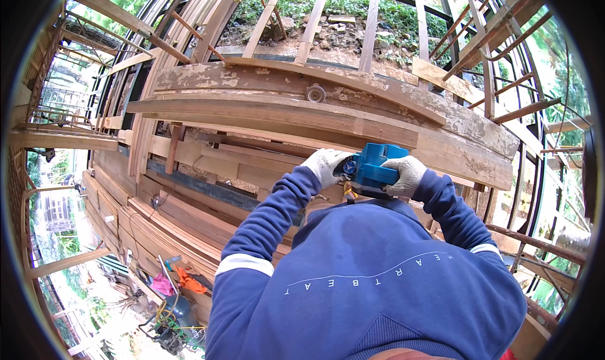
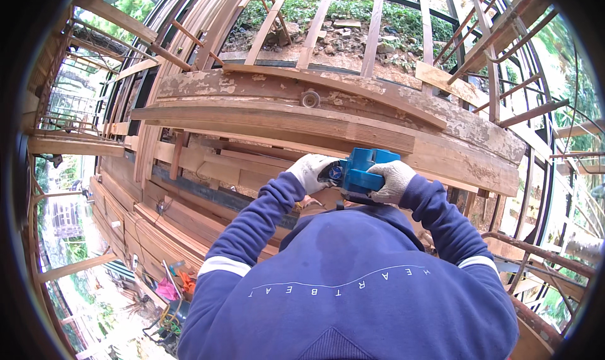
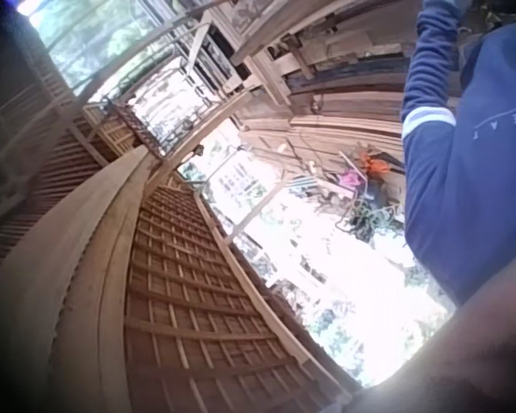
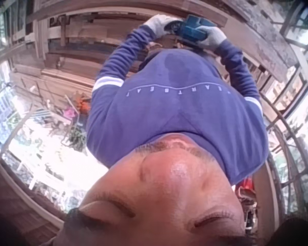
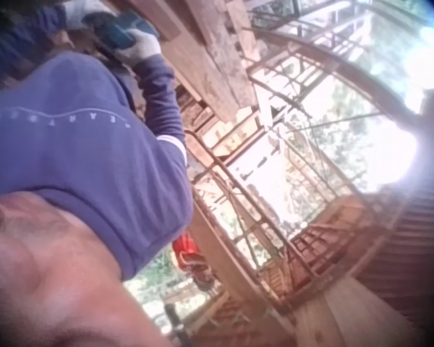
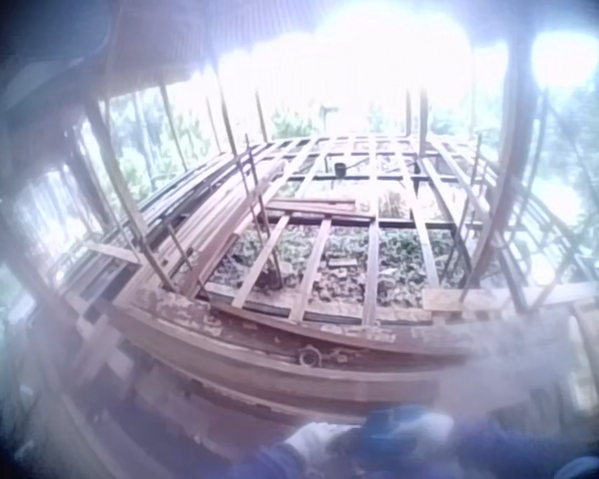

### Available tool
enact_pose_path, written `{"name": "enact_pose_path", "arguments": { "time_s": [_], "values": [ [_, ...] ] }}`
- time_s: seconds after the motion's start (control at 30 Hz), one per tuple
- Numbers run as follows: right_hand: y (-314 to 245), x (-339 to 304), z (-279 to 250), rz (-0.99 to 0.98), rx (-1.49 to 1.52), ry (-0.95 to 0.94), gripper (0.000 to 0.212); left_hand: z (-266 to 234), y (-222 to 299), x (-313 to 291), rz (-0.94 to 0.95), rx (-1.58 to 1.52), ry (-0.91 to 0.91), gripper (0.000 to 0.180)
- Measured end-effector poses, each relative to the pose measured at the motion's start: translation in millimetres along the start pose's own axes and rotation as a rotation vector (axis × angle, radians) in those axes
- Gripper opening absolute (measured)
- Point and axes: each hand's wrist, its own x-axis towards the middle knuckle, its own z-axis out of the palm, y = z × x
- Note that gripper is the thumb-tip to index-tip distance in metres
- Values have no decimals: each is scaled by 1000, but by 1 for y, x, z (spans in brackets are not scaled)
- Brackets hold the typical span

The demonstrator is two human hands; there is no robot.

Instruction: The person uncoils a power cord, plugs a power strip into a wall outlet, and puts on work gloves. They kemudian use an electric sander to smooth the surface of a long wooden plank resting on a structure.

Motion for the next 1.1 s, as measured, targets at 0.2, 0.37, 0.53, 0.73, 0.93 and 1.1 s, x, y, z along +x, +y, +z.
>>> {"name": "enact_pose_path", "arguments": {
  "time_s": [0.2, 0.37, 0.53, 0.73, 0.93, 1.1],
  "values": [
    [-5, -1, 8, 172, 328, 2, 39, 21, 16, -3, -229, 112, 278, 63],
    [-9, 3, 10, 122, 174, 46, 37, 13, 16, 9, -272, 42, 243, 64],
    [-12, 7, 14, 82, 172, 106, 39, -2, 11, 11, -193, -40, 108, 63],
    [-15, 4, 7, 19, 58, 96, 39, -25, -7, 21, 12, 0, -69, 64],
    [-14, 1, 4, 25, -127, 97, 40, -20, -7, 23, 37, -166, -34, 55],
    [-11, 1, 2, -33, -126, 134, 41, 8, 7, 10, -140, -299, 131, 49]
  ]
}}
